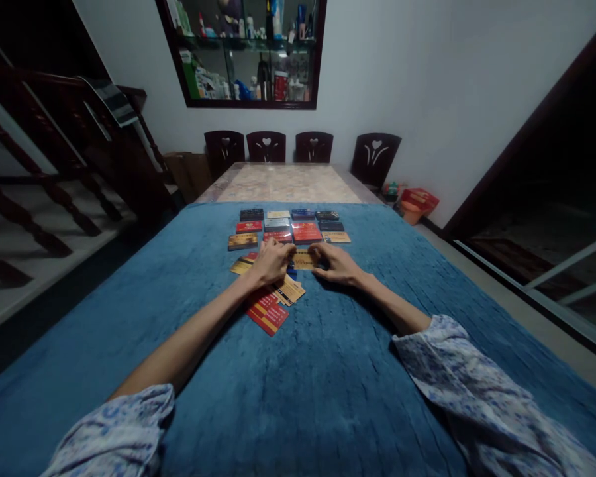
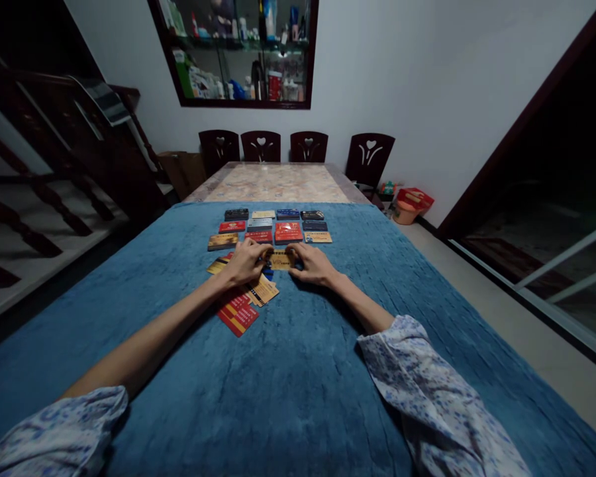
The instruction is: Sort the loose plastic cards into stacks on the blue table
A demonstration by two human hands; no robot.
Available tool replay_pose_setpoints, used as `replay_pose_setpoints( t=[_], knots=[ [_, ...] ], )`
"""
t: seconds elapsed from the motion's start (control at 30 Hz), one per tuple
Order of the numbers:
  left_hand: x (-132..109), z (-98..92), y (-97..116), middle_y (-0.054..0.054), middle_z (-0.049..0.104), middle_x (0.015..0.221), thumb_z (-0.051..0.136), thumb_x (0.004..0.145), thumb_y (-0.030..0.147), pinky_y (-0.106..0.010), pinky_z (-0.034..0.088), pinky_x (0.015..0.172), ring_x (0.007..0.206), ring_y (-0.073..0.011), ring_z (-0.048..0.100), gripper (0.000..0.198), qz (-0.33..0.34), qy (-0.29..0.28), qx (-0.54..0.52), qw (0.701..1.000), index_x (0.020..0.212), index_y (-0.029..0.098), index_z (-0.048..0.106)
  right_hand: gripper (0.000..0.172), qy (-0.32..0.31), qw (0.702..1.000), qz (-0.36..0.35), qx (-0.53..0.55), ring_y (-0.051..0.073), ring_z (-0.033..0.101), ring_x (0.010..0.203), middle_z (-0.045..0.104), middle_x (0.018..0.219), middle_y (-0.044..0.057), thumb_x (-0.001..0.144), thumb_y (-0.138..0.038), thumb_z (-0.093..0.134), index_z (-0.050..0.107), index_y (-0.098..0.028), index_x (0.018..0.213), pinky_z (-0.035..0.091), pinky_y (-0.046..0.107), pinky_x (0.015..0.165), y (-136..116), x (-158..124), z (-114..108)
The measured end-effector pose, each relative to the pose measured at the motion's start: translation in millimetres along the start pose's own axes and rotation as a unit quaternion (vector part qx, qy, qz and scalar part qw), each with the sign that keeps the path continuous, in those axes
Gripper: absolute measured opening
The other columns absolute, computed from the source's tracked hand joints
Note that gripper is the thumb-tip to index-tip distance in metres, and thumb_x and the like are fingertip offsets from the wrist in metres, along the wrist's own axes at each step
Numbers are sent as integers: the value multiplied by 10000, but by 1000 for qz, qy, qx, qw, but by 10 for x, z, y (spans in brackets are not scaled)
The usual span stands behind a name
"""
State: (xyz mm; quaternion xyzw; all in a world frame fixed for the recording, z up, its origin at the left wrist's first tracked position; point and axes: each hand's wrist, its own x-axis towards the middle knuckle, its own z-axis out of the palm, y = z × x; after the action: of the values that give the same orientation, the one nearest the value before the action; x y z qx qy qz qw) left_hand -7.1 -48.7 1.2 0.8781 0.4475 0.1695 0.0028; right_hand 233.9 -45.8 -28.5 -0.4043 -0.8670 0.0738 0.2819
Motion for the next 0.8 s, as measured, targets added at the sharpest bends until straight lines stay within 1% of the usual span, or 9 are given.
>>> replay_pose_setpoints(
  t=[0.2,0.37,0.57,0.73,0.8],
  knots=[
    [13,-2,26,-100,723,1007,547,848,166,-477,406,909,1038,-318,540,286,-39,-33,-1,999,1098,215,677,536,-12,999,7,38,268,611,999,646,1136,142,782,-326,672,615,-126,1275,499,402,896,90,-15,60],
    [28,-18,30,-108,731,995,579,867,213,-487,400,913,1046,-330,544,241,-51,-54,5,997,1085,210,684,577,-23,999,3,33,285,581,1033,611,1111,133,800,-348,706,615,-133,1328,494,434,927,126,-5,55],
    [53,-14,16,-116,740,1014,613,859,267,-480,406,902,1058,-340,539,230,-47,-64,-7,997,1064,206,695,552,-43,999,-4,30,294,558,1041,603,1088,123,809,-313,711,627,-136,1325,475,458,941,174,22,19],
    [71,-20,32,-121,728,1077,667,824,315,-477,418,920,1127,-356,529,267,-56,-77,-6,995,1062,197,693,509,-54,998,-5,22,270,559,995,613,1055,108,842,-351,694,643,-156,1309,475,434,919,196,29,-17],
    [75,-25,32,-128,724,1097,684,811,322,-480,423,930,1138,-360,529,282,-57,-78,-11,995,1060,188,694,506,-60,998,0,22,278,563,1001,621,1074,117,844,-354,693,646,-152,1306,478,443,919,197,28,-33]
  ],
)
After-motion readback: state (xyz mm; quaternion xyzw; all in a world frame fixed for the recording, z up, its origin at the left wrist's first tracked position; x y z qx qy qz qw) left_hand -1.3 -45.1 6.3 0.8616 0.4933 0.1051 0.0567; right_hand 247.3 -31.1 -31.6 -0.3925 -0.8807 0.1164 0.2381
